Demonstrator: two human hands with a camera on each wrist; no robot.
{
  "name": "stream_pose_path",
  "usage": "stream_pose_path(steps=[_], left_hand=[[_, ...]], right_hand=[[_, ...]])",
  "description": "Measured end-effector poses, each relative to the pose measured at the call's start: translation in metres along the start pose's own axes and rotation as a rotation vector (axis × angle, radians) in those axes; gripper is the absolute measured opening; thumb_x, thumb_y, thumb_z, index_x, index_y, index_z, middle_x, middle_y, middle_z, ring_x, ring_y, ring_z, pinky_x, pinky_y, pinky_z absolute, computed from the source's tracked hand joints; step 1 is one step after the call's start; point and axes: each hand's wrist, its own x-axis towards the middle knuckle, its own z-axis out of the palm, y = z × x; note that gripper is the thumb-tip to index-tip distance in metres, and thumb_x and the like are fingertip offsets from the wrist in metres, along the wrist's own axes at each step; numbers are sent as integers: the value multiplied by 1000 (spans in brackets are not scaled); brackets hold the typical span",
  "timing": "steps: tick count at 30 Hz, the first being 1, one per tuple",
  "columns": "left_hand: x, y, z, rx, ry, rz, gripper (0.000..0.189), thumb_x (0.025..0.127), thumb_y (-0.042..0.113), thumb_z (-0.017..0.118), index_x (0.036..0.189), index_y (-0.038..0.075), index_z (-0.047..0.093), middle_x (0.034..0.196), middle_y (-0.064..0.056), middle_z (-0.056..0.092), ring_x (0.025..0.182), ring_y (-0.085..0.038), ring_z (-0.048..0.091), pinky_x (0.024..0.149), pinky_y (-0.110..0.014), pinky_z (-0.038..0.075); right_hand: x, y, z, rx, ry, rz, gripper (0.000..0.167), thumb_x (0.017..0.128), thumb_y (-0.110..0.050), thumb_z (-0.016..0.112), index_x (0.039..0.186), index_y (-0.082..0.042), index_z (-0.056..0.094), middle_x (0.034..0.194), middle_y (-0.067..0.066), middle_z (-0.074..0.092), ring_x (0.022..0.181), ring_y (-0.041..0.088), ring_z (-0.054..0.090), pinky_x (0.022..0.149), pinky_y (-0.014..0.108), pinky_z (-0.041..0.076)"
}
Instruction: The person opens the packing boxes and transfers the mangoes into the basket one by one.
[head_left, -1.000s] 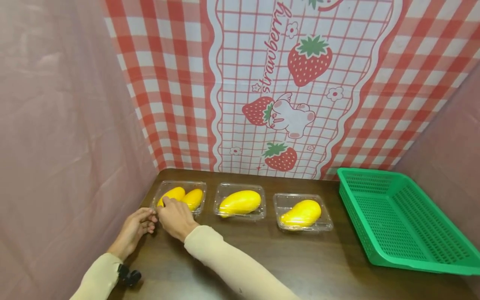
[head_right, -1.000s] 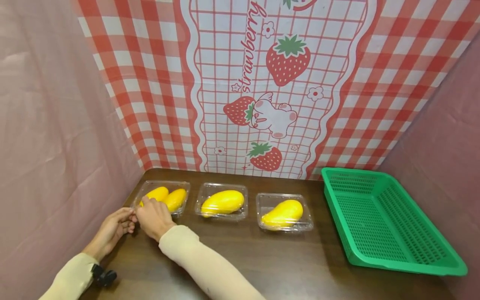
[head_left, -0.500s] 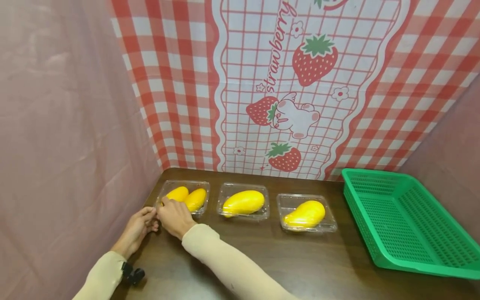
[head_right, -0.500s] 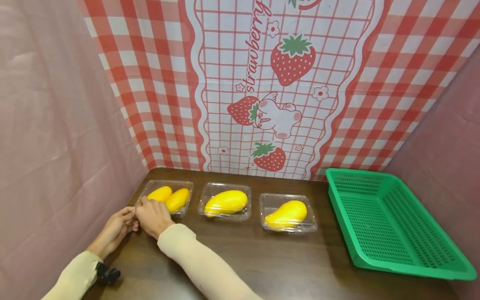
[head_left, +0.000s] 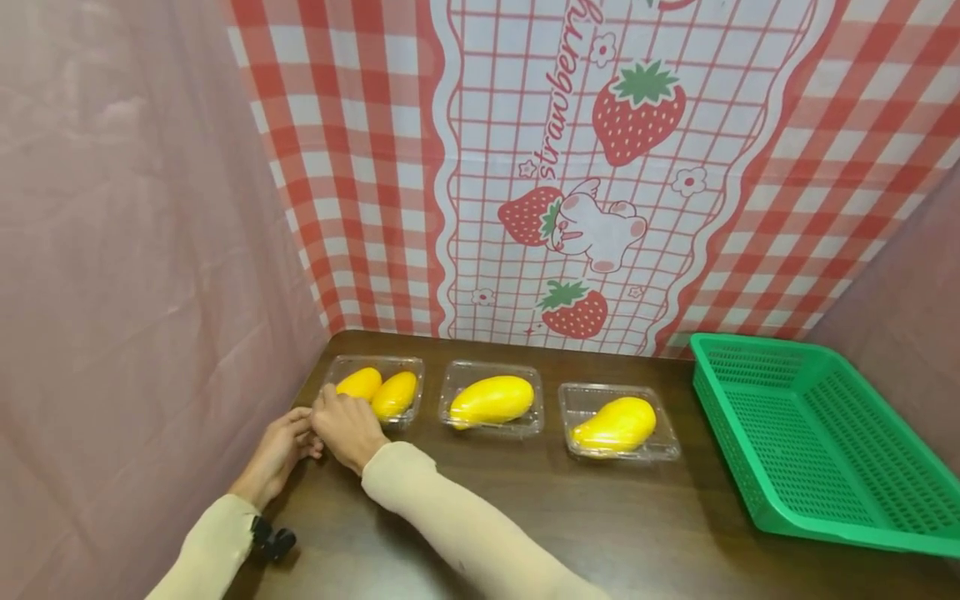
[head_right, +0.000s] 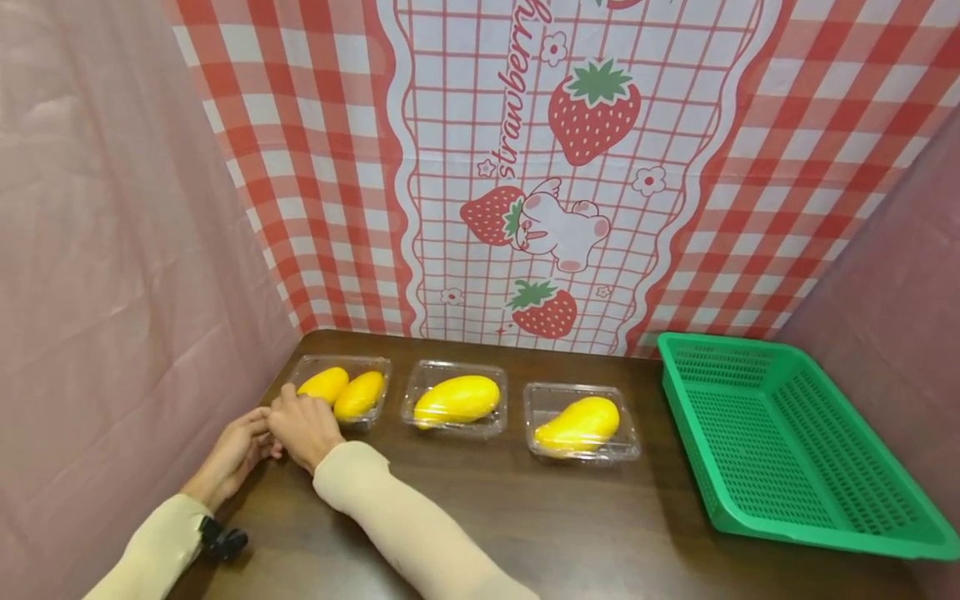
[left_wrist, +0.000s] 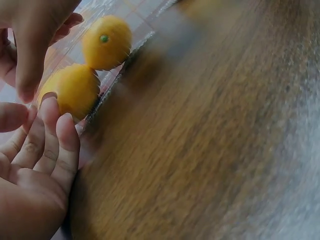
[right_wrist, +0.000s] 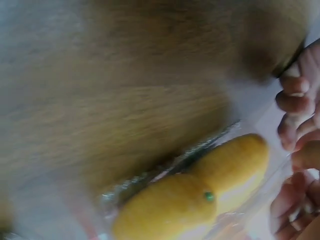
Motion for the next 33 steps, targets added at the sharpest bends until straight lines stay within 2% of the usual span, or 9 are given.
stream_pose_path(steps=[3,9,17,28,30,33], left_hand=[[0,2,0,-16,9,8,31,109,10,41,87,16,62,79,3,61,66,-12,58,63,-27,53],[-1,0,2,-36,33,1,38,111,15,37,83,18,62,79,5,59,67,-10,56,61,-25,50],[-1,5,2,-32,38,-21,36,110,14,38,82,19,60,79,6,60,66,-10,59,60,-26,53],[0,13,10,13,89,-80,33,107,14,44,79,18,61,76,6,58,62,-9,57,58,-24,51],[-1,14,11,13,93,-86,33,107,15,45,80,18,63,76,7,58,62,-8,57,58,-23,51],[-3,14,12,10,107,-92,33,106,13,44,79,18,62,73,6,57,61,-8,56,58,-23,51]], right_hand=[[1,-6,-3,-36,0,4,11,97,-26,70,106,-19,70,94,-3,56,65,6,59,48,19,49],[1,-12,-5,-37,-19,-14,37,84,-45,82,109,-18,74,96,-3,58,66,6,61,48,19,50],[6,-9,-2,-57,-42,-43,18,94,-27,72,108,-16,71,98,-1,57,63,3,57,47,16,48],[-3,-13,10,-123,64,-27,24,95,-36,73,105,-14,67,92,0,53,61,1,52,45,14,47],[-3,-14,12,-116,70,-25,25,94,-36,74,104,-14,66,92,0,52,61,1,51,45,13,47],[-1,-13,9,-78,79,-3,18,96,-27,71,105,-13,64,93,0,50,61,1,51,45,13,47]])
